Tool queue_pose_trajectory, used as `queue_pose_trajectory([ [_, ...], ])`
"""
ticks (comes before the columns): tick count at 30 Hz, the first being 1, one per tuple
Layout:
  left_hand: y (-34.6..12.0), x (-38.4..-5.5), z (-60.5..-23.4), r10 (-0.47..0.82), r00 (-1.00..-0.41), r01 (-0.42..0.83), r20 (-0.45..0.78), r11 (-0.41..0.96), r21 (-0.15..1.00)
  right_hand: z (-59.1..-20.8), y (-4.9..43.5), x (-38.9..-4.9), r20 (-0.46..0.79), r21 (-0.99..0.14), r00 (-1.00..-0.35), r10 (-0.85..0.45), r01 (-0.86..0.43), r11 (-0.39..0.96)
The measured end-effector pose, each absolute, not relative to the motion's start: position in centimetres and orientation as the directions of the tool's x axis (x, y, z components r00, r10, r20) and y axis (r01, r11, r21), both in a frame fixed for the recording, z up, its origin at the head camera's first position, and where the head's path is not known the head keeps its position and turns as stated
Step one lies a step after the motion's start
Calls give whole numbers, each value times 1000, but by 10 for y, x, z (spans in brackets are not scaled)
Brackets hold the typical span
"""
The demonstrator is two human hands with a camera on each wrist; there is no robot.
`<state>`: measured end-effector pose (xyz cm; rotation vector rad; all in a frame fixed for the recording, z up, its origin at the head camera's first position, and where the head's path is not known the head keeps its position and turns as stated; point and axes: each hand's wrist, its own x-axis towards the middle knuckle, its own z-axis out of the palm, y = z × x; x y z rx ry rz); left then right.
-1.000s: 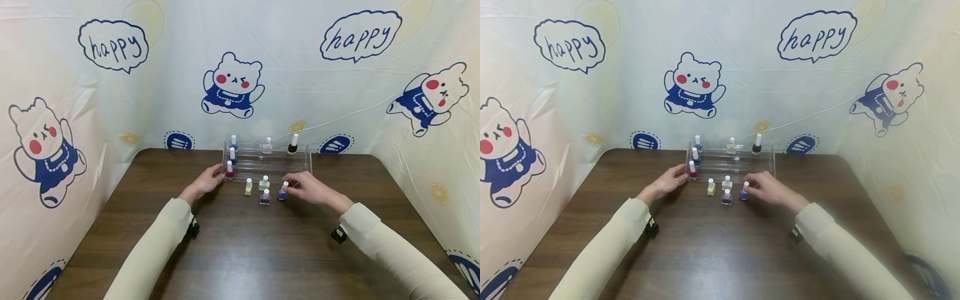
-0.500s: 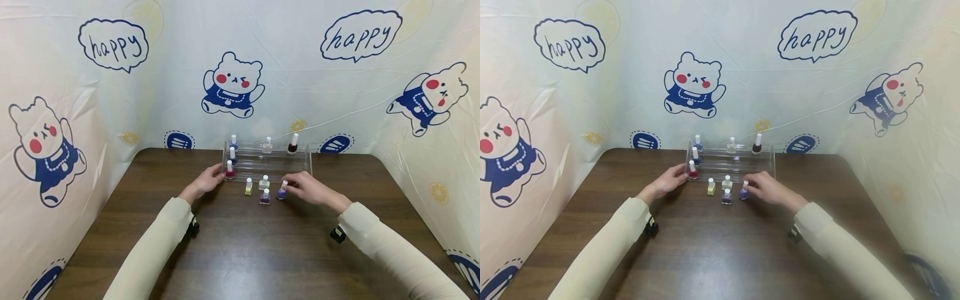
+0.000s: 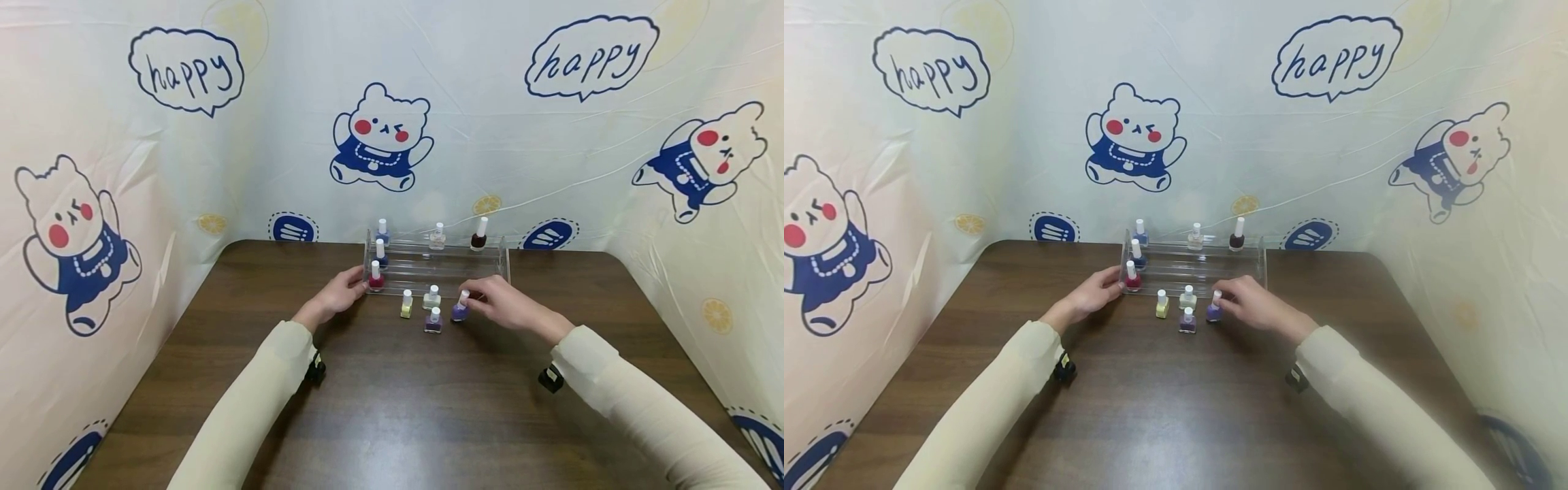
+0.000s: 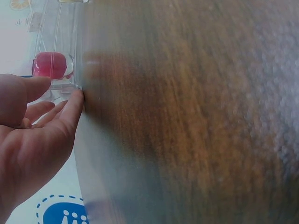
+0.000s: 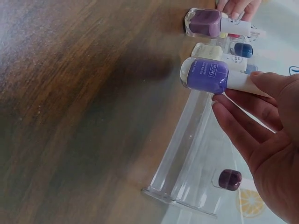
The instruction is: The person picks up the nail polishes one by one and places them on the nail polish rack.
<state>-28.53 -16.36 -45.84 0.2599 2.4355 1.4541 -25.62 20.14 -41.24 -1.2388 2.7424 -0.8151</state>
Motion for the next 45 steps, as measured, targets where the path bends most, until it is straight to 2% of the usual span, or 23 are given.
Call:
queue_pose_trajectory([
  [45, -164, -283, -456, 295, -942, 3, -159, 482, 876, -391, 208, -263, 179, -458, -741, -647, -645, 612],
])
